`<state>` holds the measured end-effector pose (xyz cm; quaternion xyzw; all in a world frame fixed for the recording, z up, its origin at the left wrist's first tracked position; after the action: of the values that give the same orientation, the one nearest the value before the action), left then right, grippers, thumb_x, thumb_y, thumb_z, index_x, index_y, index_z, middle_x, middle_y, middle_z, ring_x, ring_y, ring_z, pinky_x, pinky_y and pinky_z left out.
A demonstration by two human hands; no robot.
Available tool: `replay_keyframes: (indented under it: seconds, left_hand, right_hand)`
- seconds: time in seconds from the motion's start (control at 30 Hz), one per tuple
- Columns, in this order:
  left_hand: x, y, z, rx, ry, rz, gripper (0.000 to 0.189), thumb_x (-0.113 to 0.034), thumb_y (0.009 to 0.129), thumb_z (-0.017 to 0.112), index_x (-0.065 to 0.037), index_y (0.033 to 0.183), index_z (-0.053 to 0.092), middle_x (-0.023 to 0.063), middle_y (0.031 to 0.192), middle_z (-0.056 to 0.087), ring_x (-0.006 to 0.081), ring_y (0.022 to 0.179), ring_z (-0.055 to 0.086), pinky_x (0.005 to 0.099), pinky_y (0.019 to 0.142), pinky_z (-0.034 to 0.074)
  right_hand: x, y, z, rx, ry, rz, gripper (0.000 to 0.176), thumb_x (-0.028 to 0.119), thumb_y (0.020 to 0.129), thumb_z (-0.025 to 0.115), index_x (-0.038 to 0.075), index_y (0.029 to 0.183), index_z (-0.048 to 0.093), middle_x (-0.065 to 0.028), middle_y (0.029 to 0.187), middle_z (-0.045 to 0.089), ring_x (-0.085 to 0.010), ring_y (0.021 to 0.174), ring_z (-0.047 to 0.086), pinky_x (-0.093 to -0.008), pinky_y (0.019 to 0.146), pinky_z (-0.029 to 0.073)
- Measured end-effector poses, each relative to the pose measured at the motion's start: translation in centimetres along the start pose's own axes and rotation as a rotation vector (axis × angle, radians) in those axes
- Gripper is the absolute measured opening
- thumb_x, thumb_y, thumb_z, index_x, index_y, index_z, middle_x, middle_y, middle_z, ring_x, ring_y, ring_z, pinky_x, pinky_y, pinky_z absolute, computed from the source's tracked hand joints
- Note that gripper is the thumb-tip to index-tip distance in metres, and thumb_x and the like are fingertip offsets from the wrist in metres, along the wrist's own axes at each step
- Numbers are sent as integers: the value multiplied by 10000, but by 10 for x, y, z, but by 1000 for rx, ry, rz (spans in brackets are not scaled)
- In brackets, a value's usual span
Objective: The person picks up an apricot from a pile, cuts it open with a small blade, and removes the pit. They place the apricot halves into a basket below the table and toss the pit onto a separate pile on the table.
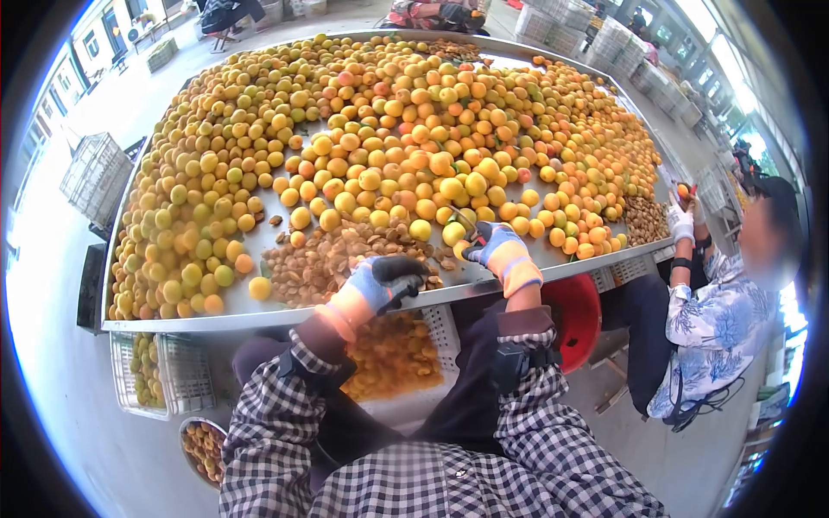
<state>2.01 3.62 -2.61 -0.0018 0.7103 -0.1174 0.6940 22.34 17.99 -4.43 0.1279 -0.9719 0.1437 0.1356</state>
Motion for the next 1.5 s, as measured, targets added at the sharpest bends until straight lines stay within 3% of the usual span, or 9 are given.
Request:
replay_keyframes:
  seconds: [0.07,0.13,0.23,0.37,0.43,0.67,0.83,1.27,1.5]
  left_hand:
    - [18,12,-11,-179,69,117,321,-100,897,643,-39,1210,603,36,1000,681,77,809,627,206,659,503]
    - [23,19,-14,-223,-56,164,365,-94,892,650,-41,1245,575,38,1035,670,83,837,628,210,667,508]
    - [10,21,-16,-250,-333,175,454,-78,848,700,-5,1268,544,52,1048,651,102,801,603,224,693,509]
    - [9,22,-27,-327,-351,178,424,-58,832,709,-9,1233,580,32,1022,645,83,770,595,194,635,482]
    - [2,18,-32,-379,-393,178,429,-21,797,726,1,1205,596,31,1046,648,93,843,602,213,727,501]
    - [-9,11,-43,-387,-344,281,429,-100,838,703,-25,1239,570,14,1087,641,78,901,584,214,745,477]
    - [-16,11,-40,-354,-330,318,422,-120,822,727,-29,1210,587,10,1087,639,75,893,582,219,736,472]
    - [-10,12,-49,-353,-271,368,482,-77,746,791,2,1175,587,57,1090,636,135,1007,596,275,864,499]
    - [-12,8,-50,-252,-371,296,539,-91,790,750,7,1269,522,60,1171,617,147,1052,588,285,905,486]
  right_hand:
    - [6,1,6,42,685,-274,388,255,726,800,76,1043,665,-61,927,694,-173,887,644,-312,778,494]
    - [42,-24,-19,75,760,-109,348,139,733,804,59,1043,669,-36,935,686,-96,882,605,-253,763,483]
    - [69,-20,8,126,1084,-529,385,-3,759,754,34,1123,634,-34,960,674,-102,918,603,-239,813,490]
    - [101,-41,7,-70,986,-605,362,32,793,736,27,1132,607,-54,986,662,-95,894,601,-253,783,500]
    - [106,-47,-1,-227,816,-608,283,36,829,697,14,1091,592,-79,955,654,-107,858,610,-256,757,500]
    - [105,-54,11,-177,938,-643,245,12,856,641,-6,1094,585,-138,942,676,-187,831,666,-292,715,514]
    - [105,-56,11,-136,791,-627,292,122,843,674,7,1101,602,-185,946,672,-337,867,656,-348,717,520]
    - [111,-59,18,-146,772,-614,347,134,856,643,3,1172,581,-200,991,664,-348,931,643,-367,766,517]
    - [109,-60,17,-149,818,-545,329,116,859,644,-6,1160,585,-202,965,669,-299,905,663,-342,754,518]
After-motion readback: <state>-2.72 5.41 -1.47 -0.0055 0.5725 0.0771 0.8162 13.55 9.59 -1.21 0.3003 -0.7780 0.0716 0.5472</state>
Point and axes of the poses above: each hand's wrist, its own y-axis towards the middle knuckle, its own z-axis out of the palm, x = y × z, the point moved 4 cm from there along y, towards the middle knuckle
